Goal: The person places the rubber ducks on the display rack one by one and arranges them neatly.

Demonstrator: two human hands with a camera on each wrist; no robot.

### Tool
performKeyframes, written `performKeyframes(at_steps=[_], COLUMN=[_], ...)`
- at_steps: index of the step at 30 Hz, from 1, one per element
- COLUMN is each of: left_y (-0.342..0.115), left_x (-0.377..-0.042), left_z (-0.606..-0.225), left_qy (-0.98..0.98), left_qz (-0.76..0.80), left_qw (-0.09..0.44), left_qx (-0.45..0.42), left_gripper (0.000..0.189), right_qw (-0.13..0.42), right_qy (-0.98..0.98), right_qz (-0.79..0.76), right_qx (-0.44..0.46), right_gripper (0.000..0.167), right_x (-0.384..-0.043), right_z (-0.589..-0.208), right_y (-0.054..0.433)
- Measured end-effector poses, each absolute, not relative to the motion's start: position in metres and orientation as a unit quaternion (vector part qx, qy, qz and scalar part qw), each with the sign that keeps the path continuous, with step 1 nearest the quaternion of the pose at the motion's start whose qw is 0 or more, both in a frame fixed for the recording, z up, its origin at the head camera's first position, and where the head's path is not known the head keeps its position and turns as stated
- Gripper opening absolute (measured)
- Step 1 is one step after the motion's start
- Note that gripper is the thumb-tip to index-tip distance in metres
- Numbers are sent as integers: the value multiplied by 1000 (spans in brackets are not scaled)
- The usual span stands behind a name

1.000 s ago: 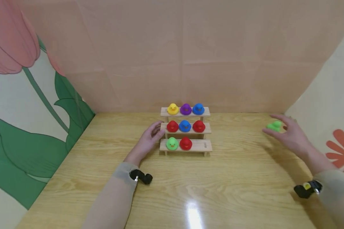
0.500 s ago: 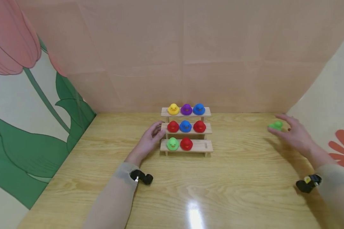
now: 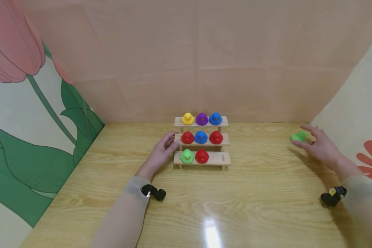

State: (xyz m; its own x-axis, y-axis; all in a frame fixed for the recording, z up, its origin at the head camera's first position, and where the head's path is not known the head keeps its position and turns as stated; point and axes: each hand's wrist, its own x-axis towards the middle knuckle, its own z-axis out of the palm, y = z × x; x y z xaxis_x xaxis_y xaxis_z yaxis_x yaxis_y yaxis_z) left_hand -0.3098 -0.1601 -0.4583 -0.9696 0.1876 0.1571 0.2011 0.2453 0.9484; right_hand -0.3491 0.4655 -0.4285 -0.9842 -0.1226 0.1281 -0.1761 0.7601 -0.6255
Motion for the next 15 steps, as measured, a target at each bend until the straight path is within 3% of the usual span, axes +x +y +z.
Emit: performKeyframes(at_steps=[15], left_y=[-160], left_x=[-311], left_z=[-457], left_qy=[-771], left_qz=[-624], left_qw=[-4], left_qx=[-131], left_gripper=[72], right_qw=[3], right_qy=[-940], right_qz=[333], right_qx=[73], right_gripper=[99], right_x=[-350], right_z=[-430], right_y=[467])
